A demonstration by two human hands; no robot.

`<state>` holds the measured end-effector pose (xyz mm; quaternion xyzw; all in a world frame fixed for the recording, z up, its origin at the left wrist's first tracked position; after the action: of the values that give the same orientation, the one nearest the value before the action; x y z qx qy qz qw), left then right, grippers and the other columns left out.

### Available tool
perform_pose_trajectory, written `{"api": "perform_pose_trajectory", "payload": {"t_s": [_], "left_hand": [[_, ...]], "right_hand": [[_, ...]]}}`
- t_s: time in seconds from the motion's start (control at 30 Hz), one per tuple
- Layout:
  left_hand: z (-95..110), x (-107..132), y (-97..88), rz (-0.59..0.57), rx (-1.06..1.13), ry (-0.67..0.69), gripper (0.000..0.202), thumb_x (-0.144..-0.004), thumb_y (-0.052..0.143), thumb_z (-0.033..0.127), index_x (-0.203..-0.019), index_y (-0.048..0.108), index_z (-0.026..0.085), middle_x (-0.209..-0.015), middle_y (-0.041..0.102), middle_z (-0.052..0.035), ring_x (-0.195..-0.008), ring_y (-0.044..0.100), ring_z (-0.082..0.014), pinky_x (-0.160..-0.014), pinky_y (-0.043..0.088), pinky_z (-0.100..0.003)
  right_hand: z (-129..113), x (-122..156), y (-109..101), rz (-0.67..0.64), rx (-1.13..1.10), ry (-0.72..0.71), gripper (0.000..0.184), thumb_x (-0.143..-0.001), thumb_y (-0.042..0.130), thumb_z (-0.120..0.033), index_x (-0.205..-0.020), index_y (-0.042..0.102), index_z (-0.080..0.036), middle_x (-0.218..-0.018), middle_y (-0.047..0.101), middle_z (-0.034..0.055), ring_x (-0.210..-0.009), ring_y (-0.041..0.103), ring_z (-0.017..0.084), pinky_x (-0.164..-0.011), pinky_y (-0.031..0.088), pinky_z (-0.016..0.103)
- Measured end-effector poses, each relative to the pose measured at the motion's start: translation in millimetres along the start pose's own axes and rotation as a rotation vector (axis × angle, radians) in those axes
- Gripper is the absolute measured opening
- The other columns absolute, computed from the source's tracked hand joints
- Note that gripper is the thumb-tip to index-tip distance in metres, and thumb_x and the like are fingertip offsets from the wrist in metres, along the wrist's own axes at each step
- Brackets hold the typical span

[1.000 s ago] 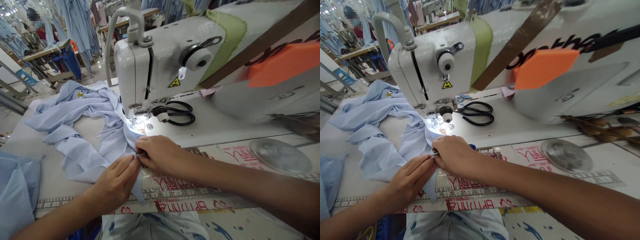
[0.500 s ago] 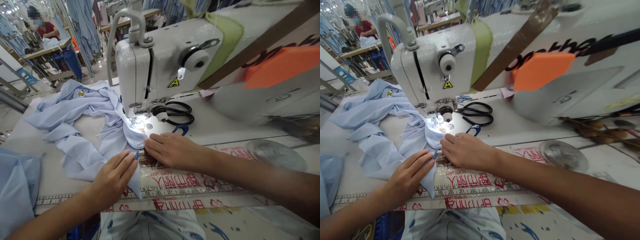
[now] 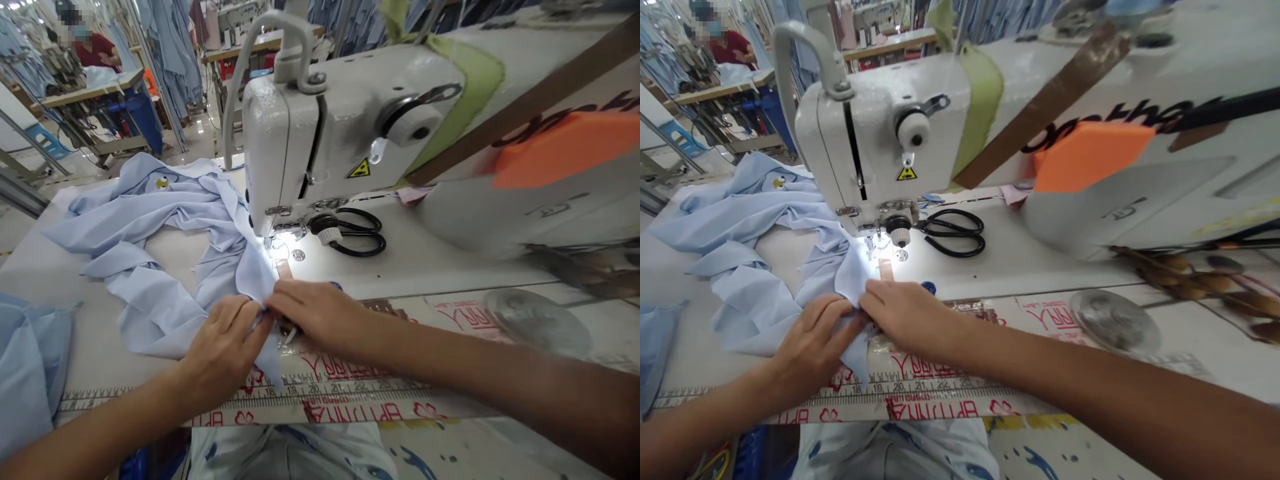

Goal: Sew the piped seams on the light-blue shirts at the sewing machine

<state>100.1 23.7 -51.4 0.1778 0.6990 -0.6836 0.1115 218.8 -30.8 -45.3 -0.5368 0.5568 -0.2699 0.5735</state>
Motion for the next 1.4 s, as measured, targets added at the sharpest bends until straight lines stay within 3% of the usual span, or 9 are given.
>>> {"api": "perform_pose_trajectory", "payload": {"t_s": [0.17,0.53,0.7,0.87,0.93,1.03,1.17,1.23,1.4], "left_hand": [[2,4,2.6,0.024,0.075,0.057,0.026,-0.084,0.039,0.005,-0.104,0.055,0.004,-0.116,0.050,-0.0173,-0.116,0.042,-0.0282,-0.095,0.045,-0.045],[-1,8,3.5,0.018,0.142,0.057,0.026,-0.085,0.041,0.005,-0.107,0.054,0.003,-0.116,0.052,-0.0184,-0.119,0.041,-0.0294,-0.095,0.046,-0.045],[-7,2,-1.0,0.041,0.221,0.059,0.026,-0.085,0.039,0.004,-0.106,0.055,0.005,-0.109,0.056,-0.0146,-0.109,0.047,-0.0241,-0.091,0.048,-0.041],[-32,-31,1.2,-0.001,0.196,-0.071,0.015,-0.087,0.043,0.014,-0.083,0.057,0.012,-0.072,0.059,-0.0041,-0.071,0.052,-0.0163,-0.063,0.050,-0.030],[-37,-41,-2.2,0.029,-0.006,-0.143,0.015,-0.086,0.047,0.017,-0.074,0.055,0.012,-0.068,0.056,-0.0044,-0.068,0.050,-0.0178,-0.058,0.047,-0.031],[-22,-41,-9.9,0.097,-0.159,-0.027,0.017,-0.083,0.051,0.015,-0.066,0.052,0.013,-0.064,0.051,-0.0038,-0.065,0.046,-0.0172,-0.058,0.044,-0.031],[-2,-22,-5.3,-0.022,-0.060,0.074,0.016,-0.085,0.049,0.013,-0.096,0.057,0.006,-0.087,0.058,-0.0105,-0.084,0.050,-0.0206,-0.073,0.048,-0.035],[1,-15,-0.8,-0.072,-0.038,0.082,0.028,-0.085,0.048,0.012,-0.111,0.052,0.001,-0.103,0.056,-0.0145,-0.097,0.048,-0.0235,-0.082,0.048,-0.038],[-1,-14,1.7,-0.101,-0.049,0.142,0.030,-0.084,0.046,0.008,-0.113,0.051,0.001,-0.105,0.056,-0.0160,-0.104,0.047,-0.0267,-0.084,0.048,-0.040]], "right_hand": [[-7,13,3,0.033,0.059,-0.083,0.024,-0.091,0.034,-0.012,-0.103,0.054,-0.005,-0.087,0.057,0.0112,-0.078,0.051,0.018,-0.058,0.045,0.028],[-8,10,-2,0.105,0.062,-0.227,0.020,-0.091,0.036,-0.010,-0.092,0.056,-0.006,-0.080,0.059,0.0078,-0.071,0.049,0.014,-0.055,0.043,0.025],[-5,13,-6,0.102,0.102,-0.271,0.021,-0.091,0.035,-0.010,-0.086,0.056,-0.008,-0.081,0.059,0.0070,-0.072,0.049,0.015,-0.053,0.039,0.026],[-2,16,-4,0.051,0.119,-0.273,0.019,-0.091,0.035,-0.013,-0.094,0.054,-0.009,-0.075,0.057,0.0042,-0.065,0.047,0.014,-0.049,0.033,0.027],[0,17,-2,0.040,0.095,-0.254,0.019,-0.090,0.037,-0.015,-0.099,0.052,-0.008,-0.074,0.057,0.0039,-0.063,0.047,0.014,-0.049,0.032,0.027],[3,21,2,0.034,0.063,-0.224,0.020,-0.089,0.037,-0.017,-0.100,0.052,-0.009,-0.074,0.058,0.0036,-0.062,0.047,0.014,-0.049,0.029,0.028],[6,23,3,-0.008,0.010,-0.195,0.020,-0.085,0.038,-0.014,-0.095,0.055,-0.012,-0.074,0.059,0.0039,-0.064,0.049,0.014,-0.050,0.028,0.028],[10,17,-1,-0.030,-0.065,-0.094,0.020,-0.082,0.040,-0.014,-0.093,0.056,-0.014,-0.073,0.059,0.0033,-0.063,0.050,0.014,-0.051,0.029,0.027],[29,-17,-10,-0.121,-0.155,0.289,0.024,-0.081,0.050,-0.023,-0.104,0.055,-0.016,-0.086,0.061,0.0057,-0.071,0.054,0.016,-0.059,0.033,0.027]]}}
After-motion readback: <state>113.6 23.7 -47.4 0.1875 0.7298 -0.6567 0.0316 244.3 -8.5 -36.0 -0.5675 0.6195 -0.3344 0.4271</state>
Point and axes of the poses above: each hand's wrist, its own x-axis away from the middle knuckle, its own y-axis out of the palm, z = x × y, the point moved 5 cm from there along -x, towards the middle knuckle
